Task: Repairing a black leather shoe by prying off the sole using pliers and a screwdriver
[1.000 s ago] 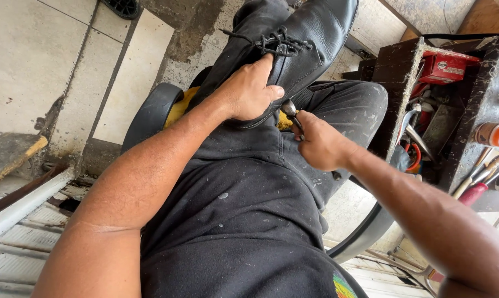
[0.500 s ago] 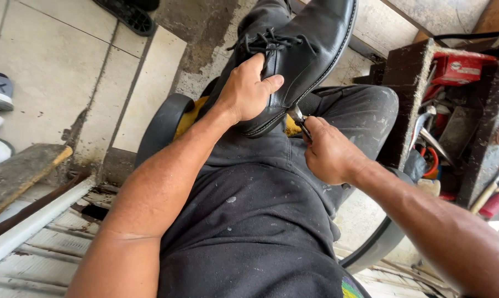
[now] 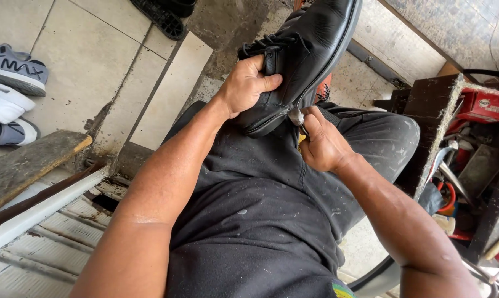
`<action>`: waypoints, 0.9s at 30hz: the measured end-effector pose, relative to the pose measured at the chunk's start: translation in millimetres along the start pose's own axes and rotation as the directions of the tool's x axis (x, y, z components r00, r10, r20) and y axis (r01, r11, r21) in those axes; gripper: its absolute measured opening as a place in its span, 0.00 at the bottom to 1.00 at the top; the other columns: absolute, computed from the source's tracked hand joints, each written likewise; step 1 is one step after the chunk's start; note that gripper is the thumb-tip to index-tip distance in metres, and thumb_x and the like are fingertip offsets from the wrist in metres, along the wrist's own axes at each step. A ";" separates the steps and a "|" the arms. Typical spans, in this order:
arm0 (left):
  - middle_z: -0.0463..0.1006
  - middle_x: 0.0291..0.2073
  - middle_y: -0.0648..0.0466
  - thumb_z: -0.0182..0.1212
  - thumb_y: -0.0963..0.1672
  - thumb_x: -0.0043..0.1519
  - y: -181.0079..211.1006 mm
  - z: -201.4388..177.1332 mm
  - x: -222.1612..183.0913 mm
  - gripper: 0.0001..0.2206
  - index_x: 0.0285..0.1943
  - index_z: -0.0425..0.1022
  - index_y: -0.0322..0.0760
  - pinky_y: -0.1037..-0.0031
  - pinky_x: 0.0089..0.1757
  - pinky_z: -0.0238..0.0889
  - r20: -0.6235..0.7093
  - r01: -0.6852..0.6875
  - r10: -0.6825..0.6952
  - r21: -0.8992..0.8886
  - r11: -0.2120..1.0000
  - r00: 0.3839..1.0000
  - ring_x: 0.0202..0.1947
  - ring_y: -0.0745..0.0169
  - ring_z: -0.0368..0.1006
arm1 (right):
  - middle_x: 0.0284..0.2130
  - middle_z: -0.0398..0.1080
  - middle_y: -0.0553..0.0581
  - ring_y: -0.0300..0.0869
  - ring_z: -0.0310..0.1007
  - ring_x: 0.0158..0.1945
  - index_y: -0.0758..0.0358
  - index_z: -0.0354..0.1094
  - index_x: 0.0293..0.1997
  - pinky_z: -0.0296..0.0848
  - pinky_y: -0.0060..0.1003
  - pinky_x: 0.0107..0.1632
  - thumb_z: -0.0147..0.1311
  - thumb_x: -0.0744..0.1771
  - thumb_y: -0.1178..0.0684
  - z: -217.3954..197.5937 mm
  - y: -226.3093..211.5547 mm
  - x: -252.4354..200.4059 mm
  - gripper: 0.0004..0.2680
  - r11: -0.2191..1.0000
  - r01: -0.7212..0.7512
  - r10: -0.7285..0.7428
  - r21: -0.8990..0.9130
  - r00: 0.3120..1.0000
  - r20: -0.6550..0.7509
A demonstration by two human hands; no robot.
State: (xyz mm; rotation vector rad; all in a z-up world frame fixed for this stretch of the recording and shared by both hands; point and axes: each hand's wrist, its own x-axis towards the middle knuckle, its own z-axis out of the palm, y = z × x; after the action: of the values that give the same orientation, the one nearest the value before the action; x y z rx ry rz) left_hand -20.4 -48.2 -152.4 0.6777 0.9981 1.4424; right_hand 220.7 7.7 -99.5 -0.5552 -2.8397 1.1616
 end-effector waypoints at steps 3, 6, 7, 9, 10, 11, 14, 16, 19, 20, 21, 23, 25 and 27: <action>0.82 0.45 0.53 0.64 0.40 0.63 -9.5 -12.7 7.3 0.09 0.51 0.77 0.36 0.69 0.50 0.75 0.009 0.013 -0.013 -0.074 0.997 1.000 0.46 0.61 0.78 | 0.45 0.58 0.69 0.62 0.61 0.41 0.72 0.54 0.47 0.69 0.55 0.38 0.39 0.59 0.67 3.7 10.5 13.5 0.13 0.983 0.183 -0.183 -0.008 0.980 -0.075; 0.76 0.33 0.58 0.65 0.46 0.60 -19.3 -46.3 29.3 0.06 0.38 0.73 0.43 0.69 0.40 0.64 -0.299 0.108 -0.066 0.124 0.986 0.952 0.36 0.66 0.69 | 0.42 0.60 0.71 0.61 0.61 0.36 0.72 0.56 0.42 0.66 0.53 0.33 0.44 0.61 0.65 18.7 50.2 10.8 0.08 0.930 0.325 -0.352 -0.171 0.922 -0.164; 0.70 0.24 0.61 0.64 0.51 0.59 -19.8 -62.7 44.1 0.12 0.28 0.69 0.47 0.68 0.33 0.54 -0.570 0.232 -0.008 0.323 0.918 0.822 0.28 0.68 0.60 | 0.38 0.61 0.72 0.60 0.60 0.30 0.71 0.58 0.39 0.61 0.53 0.26 0.49 0.61 0.62 21.8 70.1 12.2 0.06 0.861 0.382 -0.463 -0.335 0.861 -0.209; 0.75 0.37 0.47 0.61 0.51 0.61 -10.6 -49.1 33.0 0.13 0.41 0.74 0.39 0.58 0.46 0.57 -0.642 0.241 0.010 0.303 0.922 0.767 0.44 0.50 0.66 | 0.39 0.63 0.70 0.62 0.66 0.32 0.69 0.59 0.36 0.67 0.51 0.28 0.48 0.63 0.60 29.4 61.2 6.0 0.04 0.880 0.337 -0.444 -0.335 0.834 -0.327; 0.80 0.50 0.33 0.57 0.51 0.64 -4.0 -45.1 34.9 0.20 0.54 0.78 0.31 0.49 0.58 0.61 -0.707 0.256 0.017 0.278 0.926 0.707 0.59 0.32 0.71 | 0.41 0.66 0.68 0.63 0.71 0.33 0.67 0.60 0.33 0.72 0.49 0.30 0.48 0.65 0.59 29.3 62.7 10.6 0.03 0.904 0.287 -0.408 -0.317 0.798 -0.443; 0.80 0.50 0.33 0.57 0.51 0.64 -1.0 -49.4 37.1 0.20 0.54 0.78 0.31 0.49 0.58 0.61 -0.718 0.254 0.024 0.278 0.926 0.696 0.59 0.32 0.71 | 0.41 0.66 0.68 0.63 0.71 0.33 0.67 0.60 0.33 0.72 0.49 0.30 0.48 0.65 0.59 21.0 67.9 9.6 0.03 0.901 0.302 -0.419 -0.312 0.795 -0.438; 0.79 0.25 0.54 0.66 0.49 0.59 8.9 -47.7 33.9 0.10 0.39 0.80 0.40 0.73 0.30 0.69 -0.793 0.259 -0.095 0.081 0.962 0.602 0.29 0.63 0.76 | 0.41 0.68 0.67 0.65 0.71 0.38 0.65 0.63 0.32 0.70 0.51 0.35 0.57 0.57 0.70 4.7 66.6 0.8 0.09 0.985 0.104 -0.164 -0.140 0.825 -0.541; 0.76 0.27 0.54 0.69 0.54 0.58 29.5 -24.2 29.3 0.17 0.40 0.77 0.40 0.72 0.31 0.68 -0.734 0.132 -0.005 0.115 0.985 0.679 0.32 0.65 0.72 | 0.35 0.74 0.62 0.46 0.79 0.35 0.68 0.63 0.40 0.73 0.38 0.39 0.47 0.61 0.71 -16.7 46.1 -0.2 0.08 0.836 -0.005 0.257 0.549 0.888 -0.382; 0.80 0.29 0.53 0.74 0.46 0.58 32.4 -21.6 30.8 0.13 0.43 0.75 0.37 0.70 0.34 0.76 -0.598 -0.081 0.119 0.089 0.993 0.793 0.32 0.64 0.78 | 0.40 0.76 0.70 0.50 0.83 0.38 0.70 0.63 0.39 0.80 0.38 0.39 0.46 0.60 0.76 -35.8 51.3 -2.7 0.10 0.598 -0.082 0.397 0.798 0.894 -0.206; 0.80 0.29 0.53 0.74 0.46 0.58 50.5 -13.2 30.1 0.13 0.43 0.75 0.37 0.70 0.34 0.76 -0.581 -0.084 0.122 0.092 0.992 0.804 0.32 0.64 0.78 | 0.40 0.76 0.70 0.50 0.83 0.38 0.70 0.63 0.39 0.80 0.38 0.39 0.46 0.60 0.76 -42.8 44.2 -2.9 0.10 0.602 -0.074 0.404 0.795 0.887 -0.224; 0.80 0.31 0.54 0.74 0.48 0.57 66.4 -2.4 24.7 0.14 0.46 0.75 0.42 0.67 0.38 0.77 -0.473 -0.001 0.134 0.271 0.963 0.871 0.36 0.62 0.80 | 0.38 0.76 0.72 0.52 0.83 0.36 0.69 0.62 0.40 0.80 0.39 0.37 0.47 0.60 0.75 -50.6 36.2 -6.3 0.10 0.530 -0.054 0.425 0.846 0.881 -0.210; 0.81 0.33 0.55 0.73 0.50 0.57 94.5 13.8 3.7 0.16 0.49 0.75 0.48 0.63 0.42 0.77 -0.353 0.050 0.124 0.446 0.893 0.927 0.39 0.59 0.81 | 0.36 0.76 0.74 0.53 0.82 0.33 0.68 0.61 0.40 0.80 0.40 0.35 0.47 0.61 0.74 -60.6 25.3 -11.4 0.10 0.460 -0.030 0.445 0.887 0.873 -0.201; 0.81 0.30 0.45 0.60 0.52 0.66 119.9 25.2 -25.1 0.15 0.42 0.77 0.38 0.55 0.41 0.74 0.062 -0.148 0.149 0.718 0.680 0.987 0.35 0.43 0.80 | 0.46 0.74 0.77 0.54 0.81 0.34 0.68 0.64 0.36 0.83 0.48 0.31 0.51 0.64 0.66 -65.8 20.8 -14.4 0.03 0.196 0.177 0.546 0.964 0.797 -0.257; 0.79 0.29 0.47 0.58 0.51 0.66 114.7 15.1 -37.8 0.13 0.39 0.77 0.40 0.56 0.43 0.71 0.169 -0.268 0.229 0.809 0.523 0.959 0.35 0.45 0.78 | 0.35 0.72 0.69 0.55 0.76 0.33 0.63 0.65 0.30 0.79 0.51 0.36 0.52 0.66 0.56 -67.6 40.8 -20.1 0.05 0.046 0.232 0.474 0.972 0.851 -0.225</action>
State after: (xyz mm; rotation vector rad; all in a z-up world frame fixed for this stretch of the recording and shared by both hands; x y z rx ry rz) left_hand -57.4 -75.2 -39.7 1.6018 1.6187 1.1107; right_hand 262.8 73.5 -76.3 -0.7580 -0.8919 2.1709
